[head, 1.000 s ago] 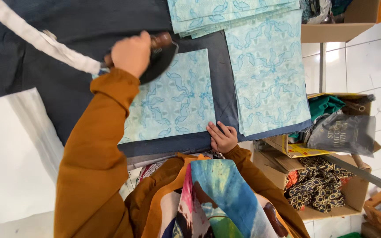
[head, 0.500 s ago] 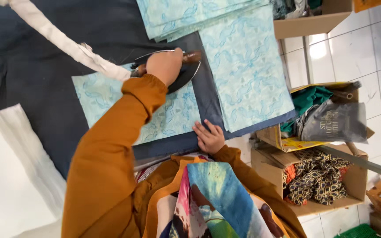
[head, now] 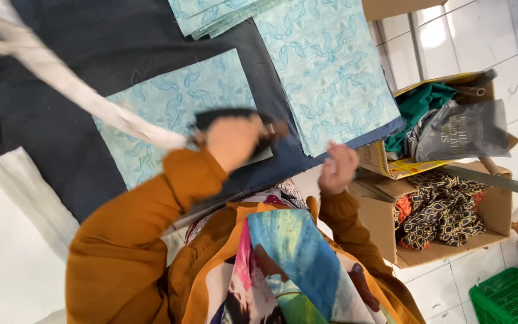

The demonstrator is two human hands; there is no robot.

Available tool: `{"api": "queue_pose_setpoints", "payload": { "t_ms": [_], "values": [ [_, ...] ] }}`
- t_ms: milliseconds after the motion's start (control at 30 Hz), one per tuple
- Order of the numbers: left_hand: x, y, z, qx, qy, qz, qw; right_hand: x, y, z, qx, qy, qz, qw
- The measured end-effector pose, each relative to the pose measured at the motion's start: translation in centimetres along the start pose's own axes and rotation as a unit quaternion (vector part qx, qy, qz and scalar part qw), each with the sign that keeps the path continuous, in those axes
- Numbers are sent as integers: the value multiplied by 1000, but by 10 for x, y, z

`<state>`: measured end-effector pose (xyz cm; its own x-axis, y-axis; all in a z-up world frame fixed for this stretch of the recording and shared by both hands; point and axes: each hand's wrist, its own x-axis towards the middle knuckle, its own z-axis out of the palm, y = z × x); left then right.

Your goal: The person irons multiple light blue patterned fabric pieces on a dark ironing board. They repeatedly place a white protective sheet over each piece, press it with a hot iron, then remove the sheet and stack the finished piece. The process is repeated for several identical fabric pieces.

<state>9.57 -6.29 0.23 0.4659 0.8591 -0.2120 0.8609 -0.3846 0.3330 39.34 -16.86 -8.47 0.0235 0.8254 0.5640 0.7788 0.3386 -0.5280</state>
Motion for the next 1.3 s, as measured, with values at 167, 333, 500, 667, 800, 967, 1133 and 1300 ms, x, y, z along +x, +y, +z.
{"api": "queue_pose_setpoints", "payload": {
  "t_ms": [167,333,500,667,800,967,1133,1300],
  "values": [
    [-22,31,34,-4,81,75,994,51,-23,-11,-24,65,40,997],
    [-23,26,31,-39,48,44,997,71,-63,13,18,84,24,996],
    [-93,-11,-9,-66,-49,26,996,62,-89,28,45,-5,15,999],
    [-187,-108,-31,12,-45,-15,999,33,-105,55,-37,-212,-106,971],
    [-225,-211,-40,96,13,-29,995,11,-108,68,-49,-247,-96,963],
    [-243,-342,-66,251,13,-85,964,-6,-104,80,-78,-227,-102,966],
    [-251,-362,-60,251,158,-272,915,-13,-97,104,17,-168,26,985],
    [-239,-341,-28,73,330,-396,854,7,-81,149,-37,-144,79,986]
  ]
}}
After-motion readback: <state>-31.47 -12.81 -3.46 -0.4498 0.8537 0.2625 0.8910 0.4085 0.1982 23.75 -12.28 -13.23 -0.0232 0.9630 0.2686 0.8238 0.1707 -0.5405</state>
